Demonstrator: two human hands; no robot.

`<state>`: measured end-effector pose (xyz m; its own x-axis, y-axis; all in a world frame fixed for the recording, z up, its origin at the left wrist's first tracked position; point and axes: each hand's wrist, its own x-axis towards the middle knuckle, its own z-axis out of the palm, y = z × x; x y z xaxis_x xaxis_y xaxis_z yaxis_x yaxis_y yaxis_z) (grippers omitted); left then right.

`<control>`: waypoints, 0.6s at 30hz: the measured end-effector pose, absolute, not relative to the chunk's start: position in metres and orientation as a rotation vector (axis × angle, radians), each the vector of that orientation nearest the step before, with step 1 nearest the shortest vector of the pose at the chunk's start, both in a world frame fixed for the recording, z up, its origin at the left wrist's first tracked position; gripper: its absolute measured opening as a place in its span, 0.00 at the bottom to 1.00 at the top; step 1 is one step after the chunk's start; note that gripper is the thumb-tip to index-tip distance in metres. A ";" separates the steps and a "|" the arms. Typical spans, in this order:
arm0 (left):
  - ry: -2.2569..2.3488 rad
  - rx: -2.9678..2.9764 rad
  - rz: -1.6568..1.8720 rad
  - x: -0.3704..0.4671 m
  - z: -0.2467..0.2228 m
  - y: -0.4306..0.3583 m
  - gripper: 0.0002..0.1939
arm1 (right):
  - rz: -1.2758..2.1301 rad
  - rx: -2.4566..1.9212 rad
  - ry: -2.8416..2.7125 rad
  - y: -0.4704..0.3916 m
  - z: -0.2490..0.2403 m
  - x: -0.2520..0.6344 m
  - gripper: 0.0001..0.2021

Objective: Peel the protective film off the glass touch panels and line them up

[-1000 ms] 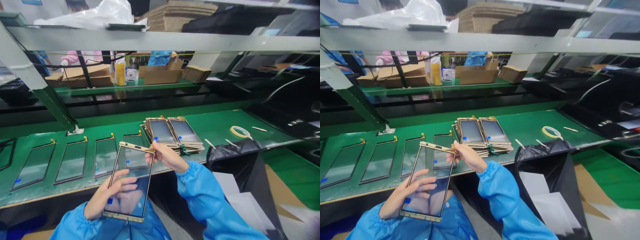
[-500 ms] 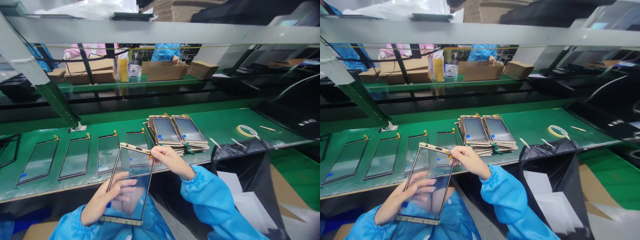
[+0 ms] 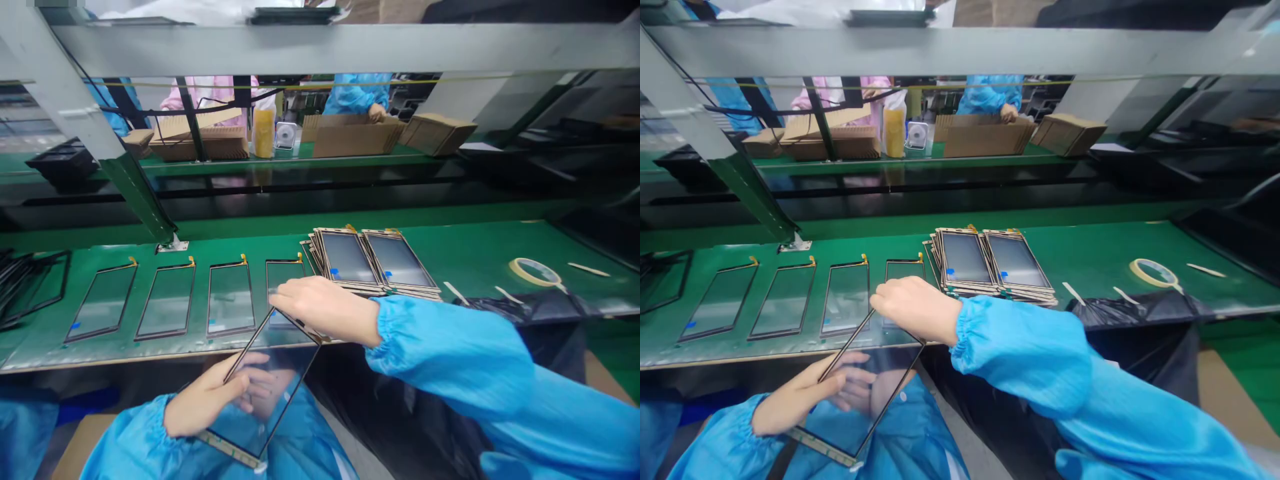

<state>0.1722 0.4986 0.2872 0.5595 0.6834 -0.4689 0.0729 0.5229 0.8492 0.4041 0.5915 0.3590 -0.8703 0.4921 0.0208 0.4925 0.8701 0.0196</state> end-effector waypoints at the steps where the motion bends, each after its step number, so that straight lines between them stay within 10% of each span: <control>1: 0.914 0.962 0.420 0.172 0.287 0.499 0.25 | -0.138 -0.762 -3.093 0.591 0.361 0.401 0.05; 10: 0.744 0.750 0.339 0.174 0.284 0.514 0.19 | -0.667 -0.361 -2.974 0.592 0.333 0.411 0.12; 18: 0.777 0.632 0.457 0.170 0.284 0.528 0.21 | -0.493 -0.556 -2.539 0.571 0.330 0.469 0.10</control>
